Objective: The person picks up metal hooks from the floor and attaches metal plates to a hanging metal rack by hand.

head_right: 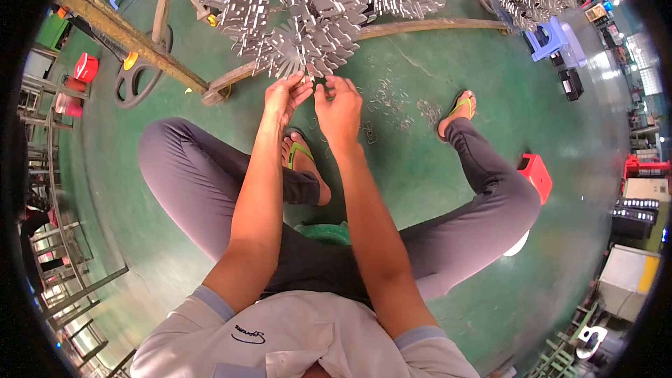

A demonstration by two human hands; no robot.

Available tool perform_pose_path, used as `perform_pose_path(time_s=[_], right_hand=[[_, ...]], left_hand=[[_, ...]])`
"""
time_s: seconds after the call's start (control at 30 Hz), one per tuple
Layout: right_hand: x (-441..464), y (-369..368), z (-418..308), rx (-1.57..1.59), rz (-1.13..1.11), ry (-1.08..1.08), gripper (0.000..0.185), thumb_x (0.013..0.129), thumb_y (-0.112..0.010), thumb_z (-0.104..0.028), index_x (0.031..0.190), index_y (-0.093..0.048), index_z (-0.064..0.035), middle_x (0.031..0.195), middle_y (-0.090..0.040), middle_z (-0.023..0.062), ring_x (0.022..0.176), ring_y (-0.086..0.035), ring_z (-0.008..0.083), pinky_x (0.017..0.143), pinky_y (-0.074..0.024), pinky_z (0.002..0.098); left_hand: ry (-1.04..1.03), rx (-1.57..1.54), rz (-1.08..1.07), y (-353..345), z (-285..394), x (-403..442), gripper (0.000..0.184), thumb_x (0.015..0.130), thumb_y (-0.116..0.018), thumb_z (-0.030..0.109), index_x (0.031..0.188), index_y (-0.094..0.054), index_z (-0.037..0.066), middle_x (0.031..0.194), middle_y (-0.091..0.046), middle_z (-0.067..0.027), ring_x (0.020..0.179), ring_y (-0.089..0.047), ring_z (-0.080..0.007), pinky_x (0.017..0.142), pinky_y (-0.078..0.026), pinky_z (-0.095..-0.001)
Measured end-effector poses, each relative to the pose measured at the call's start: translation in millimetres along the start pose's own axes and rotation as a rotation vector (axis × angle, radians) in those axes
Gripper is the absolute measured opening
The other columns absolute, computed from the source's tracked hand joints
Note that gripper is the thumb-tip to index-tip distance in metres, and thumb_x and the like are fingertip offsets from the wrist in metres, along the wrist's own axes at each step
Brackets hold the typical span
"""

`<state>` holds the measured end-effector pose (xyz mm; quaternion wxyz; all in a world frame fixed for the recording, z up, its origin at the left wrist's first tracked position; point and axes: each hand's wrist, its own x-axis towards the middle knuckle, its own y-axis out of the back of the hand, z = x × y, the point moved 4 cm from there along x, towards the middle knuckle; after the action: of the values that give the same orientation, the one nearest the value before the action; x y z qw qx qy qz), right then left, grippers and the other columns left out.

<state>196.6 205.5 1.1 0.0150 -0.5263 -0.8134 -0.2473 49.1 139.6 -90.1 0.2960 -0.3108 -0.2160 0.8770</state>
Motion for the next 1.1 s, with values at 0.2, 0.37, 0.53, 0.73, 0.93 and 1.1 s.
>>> perform_pose_path(time_s=[0.2, 0.37, 0.53, 0.73, 0.93, 1.1], right_hand=[[10, -6, 0, -0.035, -0.111, -0.003, 0.025, 0.086, -0.075, -0.013, 0.101, -0.071, 0.0071, 0.09, -0.073, 0.0188, 0.073, -0.073, 0.0286, 0.068, -0.0585, 0.0385], [9, -8, 4, -0.14, -0.142, -0.097, 0.031, 0.088, -0.076, -0.019, 0.105, -0.073, 0.0074, 0.083, -0.076, 0.0188, 0.072, -0.075, 0.0249, 0.069, -0.0583, 0.0348], [-2, 8, -21, -0.209, -0.116, -0.081, 0.027, 0.089, -0.073, -0.016, 0.1, -0.073, 0.0077, 0.083, -0.075, 0.0206, 0.073, -0.075, 0.0302, 0.069, -0.0579, 0.0389], [-4, 8, -20, -0.171, -0.1, -0.097, 0.027, 0.09, -0.073, -0.016, 0.104, -0.074, 0.0068, 0.085, -0.076, 0.0208, 0.074, -0.076, 0.0266, 0.071, -0.0587, 0.0372], [-6, -3, -23, -0.068, -0.011, -0.077, 0.033, 0.09, -0.074, -0.015, 0.113, -0.07, 0.0087, 0.085, -0.077, 0.0179, 0.072, -0.075, 0.0229, 0.07, -0.0586, 0.0346], [0, -6, -10, -0.076, 0.059, -0.029, 0.034, 0.089, -0.074, -0.013, 0.114, -0.069, 0.0098, 0.081, -0.075, 0.0171, 0.07, -0.074, 0.0221, 0.068, -0.0576, 0.0346]], left_hand=[[0.048, -0.043, -0.062, -1, 0, 1, 0.021, 0.096, -0.069, 0.009, 0.109, -0.062, -0.007, 0.098, -0.071, -0.0159, 0.087, -0.075, -0.0266, 0.08, -0.066, -0.0371], [0.04, -0.033, -0.071, -3, -1, 2, 0.021, 0.098, -0.068, 0.009, 0.107, -0.061, -0.008, 0.103, -0.07, -0.0171, 0.087, -0.075, -0.0271, 0.08, -0.066, -0.0379], [0.027, -0.034, -0.04, -6, -2, 2, 0.022, 0.097, -0.069, 0.009, 0.107, -0.061, -0.009, 0.101, -0.071, -0.0171, 0.088, -0.075, -0.0275, 0.079, -0.067, -0.0377], [0.021, -0.037, -0.037, -6, -4, 3, 0.022, 0.097, -0.069, 0.007, 0.107, -0.06, -0.009, 0.1, -0.071, -0.0169, 0.088, -0.075, -0.0273, 0.078, -0.067, -0.0372], [0.016, -0.055, -0.03, -8, -8, 3, 0.023, 0.097, -0.069, 0.007, 0.109, -0.059, -0.009, 0.102, -0.07, -0.017, 0.088, -0.075, -0.0276, 0.077, -0.067, -0.0362], [0.026, -0.06, -0.053, -9, -11, 4, 0.024, 0.097, -0.07, 0.008, 0.11, -0.058, -0.009, 0.103, -0.07, -0.0171, 0.087, -0.075, -0.0273, 0.077, -0.067, -0.035]])
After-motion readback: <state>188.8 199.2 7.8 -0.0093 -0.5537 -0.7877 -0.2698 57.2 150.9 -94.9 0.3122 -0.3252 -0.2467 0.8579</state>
